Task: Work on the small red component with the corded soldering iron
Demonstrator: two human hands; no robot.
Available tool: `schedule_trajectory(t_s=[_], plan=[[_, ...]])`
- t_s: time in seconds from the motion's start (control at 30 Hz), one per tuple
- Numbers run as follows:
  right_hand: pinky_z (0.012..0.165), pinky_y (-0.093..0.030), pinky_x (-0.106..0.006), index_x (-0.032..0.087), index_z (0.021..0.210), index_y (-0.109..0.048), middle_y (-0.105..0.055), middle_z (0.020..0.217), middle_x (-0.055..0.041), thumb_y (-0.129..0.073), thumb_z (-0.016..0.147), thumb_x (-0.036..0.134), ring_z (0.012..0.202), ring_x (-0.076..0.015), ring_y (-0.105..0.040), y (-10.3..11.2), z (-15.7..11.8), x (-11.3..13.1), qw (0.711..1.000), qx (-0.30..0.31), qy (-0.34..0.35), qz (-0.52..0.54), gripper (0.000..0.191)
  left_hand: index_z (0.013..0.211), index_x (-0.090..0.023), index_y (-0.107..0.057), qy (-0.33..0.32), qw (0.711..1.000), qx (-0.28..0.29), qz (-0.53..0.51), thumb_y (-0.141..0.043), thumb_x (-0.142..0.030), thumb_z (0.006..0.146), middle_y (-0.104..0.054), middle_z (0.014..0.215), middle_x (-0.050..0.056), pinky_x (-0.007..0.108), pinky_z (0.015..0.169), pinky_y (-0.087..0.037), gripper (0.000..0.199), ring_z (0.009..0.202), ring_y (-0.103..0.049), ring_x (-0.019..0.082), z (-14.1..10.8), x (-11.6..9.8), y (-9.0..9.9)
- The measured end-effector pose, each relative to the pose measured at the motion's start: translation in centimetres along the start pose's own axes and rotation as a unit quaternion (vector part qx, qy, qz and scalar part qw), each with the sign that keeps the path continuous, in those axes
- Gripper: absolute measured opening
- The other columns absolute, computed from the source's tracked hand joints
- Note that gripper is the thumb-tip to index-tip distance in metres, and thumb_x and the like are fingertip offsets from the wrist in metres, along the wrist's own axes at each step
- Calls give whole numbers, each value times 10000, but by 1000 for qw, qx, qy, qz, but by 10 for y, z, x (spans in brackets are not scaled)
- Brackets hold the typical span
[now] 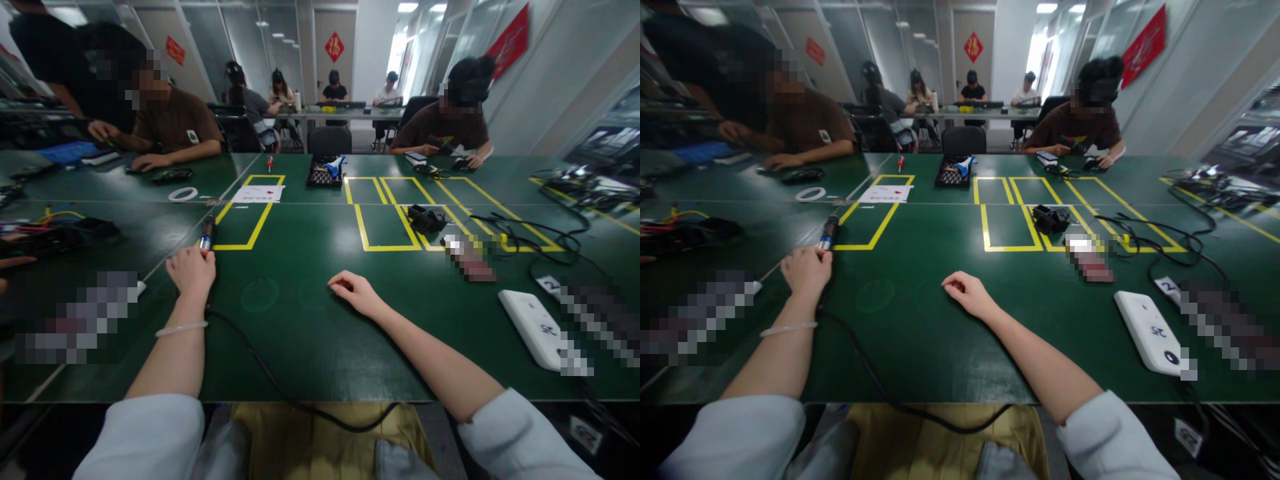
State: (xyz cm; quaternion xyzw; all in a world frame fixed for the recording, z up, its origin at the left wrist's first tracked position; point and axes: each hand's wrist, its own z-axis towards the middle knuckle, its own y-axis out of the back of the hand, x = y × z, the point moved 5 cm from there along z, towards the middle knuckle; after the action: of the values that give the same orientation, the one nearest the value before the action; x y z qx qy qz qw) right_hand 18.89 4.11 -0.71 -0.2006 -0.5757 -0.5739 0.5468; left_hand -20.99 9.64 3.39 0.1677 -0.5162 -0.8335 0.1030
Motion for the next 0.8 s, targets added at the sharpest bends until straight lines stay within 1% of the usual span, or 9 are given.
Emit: schedule_trajectory(t_s=[0.1, 0.17, 0.23, 0.3, 0.4, 0.47, 0.53, 0.63, 0.8], plan=[[645, -413, -233, 168, 968, -668, -634, 818, -10, -566, 892, 283, 672, -108, -517, -1, 0, -1, 1000, 1, -1, -1, 171, 1051, -96, -592, -26, 998, -5, -56, -410, -345, 927, -616, 1099, 154, 482, 988, -372, 332, 1089, -542, 300, -4, -18, 5], [638, -410, -229, 163, 962, -668, -628, 803, -7, -569, 887, 273, 662, -105, -510, -1, 1, 0, 1000, 2, -4, 3, 166, 1090, -130, -584, -74, 981, 52, -171, -413, -381, 923, -657, 1050, 120, 402, 938, -438, 346, 1006, -606, 246, -12, -44, 2], [631, -408, -226, 158, 957, -667, -622, 796, -5, -567, 884, 260, 650, -100, -501, -2, 1, 2, 1000, 3, -4, 7, 160, 1093, -143, -590, -137, 931, 147, -305, -451, -428, 905, -689, 975, 83, 334, 867, -487, 368, 897, -650, 197, -28, -78, -1], [626, -408, -224, 158, 954, -664, -621, 801, -5, -562, 882, 249, 645, -98, -498, -3, 0, 4, 1000, 6, -3, 9, 155, 1089, -138, -617, -191, 870, 233, -389, -513, -466, 874, -701, 953, 76, 318, 825, -506, 405, 847, -663, 185, -51, -114, -1], [630, -420, -225, 158, 964, -652, -618, 792, -3, -558, 875, 232, 653, -101, -512, -4, 0, 4, 1000, 10, -1, 12, 149, 1129, -159, -654, -253, 801, 332, -430, -555, -462, 865, -696, 1050, 87, 315, 833, -496, 414, 914, -656, 195, -89, -157, 2], [646, -434, -228, 161, 1007, -630, -619, 798, -2, -560, 869, 217, 668, -104, -530, -6, -1, 4, 1000, 19, 9, 23, 165, 1173, -167, -649, -279, 763, 385, -438, -565, -436, 869, -690, 1067, 86, 306, 834, -485, 415, 943, -644, 196, -112, -175, 4], [658, -447, -231, 173, 1088, -589, -624, 825, 1, -577, 858, 209, 675, -103, -541, -9, -1, 4, 999, 35, 21, 33, 233, 1221, -163, -620, -290, 736, 424, -442, -569, -411, 870, -687, 1009, 74, 287, 791, -479, 433, 893, -636, 182, -129, -185, 5], [654, -445, -232, 186, 1123, -563, -610, 847, 6, -637, 821, 216, 673, -103, -537, -12, -2, 7, 998, 44, 37, 8, 312, 1255, -151, -580, -295, 715, 451, -445, -562, -391, 877, -667, 937, 57, 257, 718, -461, 448, 801, -610, 154, -141, -191, 4], [654, -432, -236, 176, 931, -594, -581, 818, 4, -625, 824, 193, 682, -110, -529, -13, -1, 12, 997, 36, 54, -45, 113, 1293, -170, -540, -295, 704, 460, -453, -541, -376, 894, -656, 958, 57, 259, 730, -462, 448, 819, -607, 150, -145, -192, 1]])
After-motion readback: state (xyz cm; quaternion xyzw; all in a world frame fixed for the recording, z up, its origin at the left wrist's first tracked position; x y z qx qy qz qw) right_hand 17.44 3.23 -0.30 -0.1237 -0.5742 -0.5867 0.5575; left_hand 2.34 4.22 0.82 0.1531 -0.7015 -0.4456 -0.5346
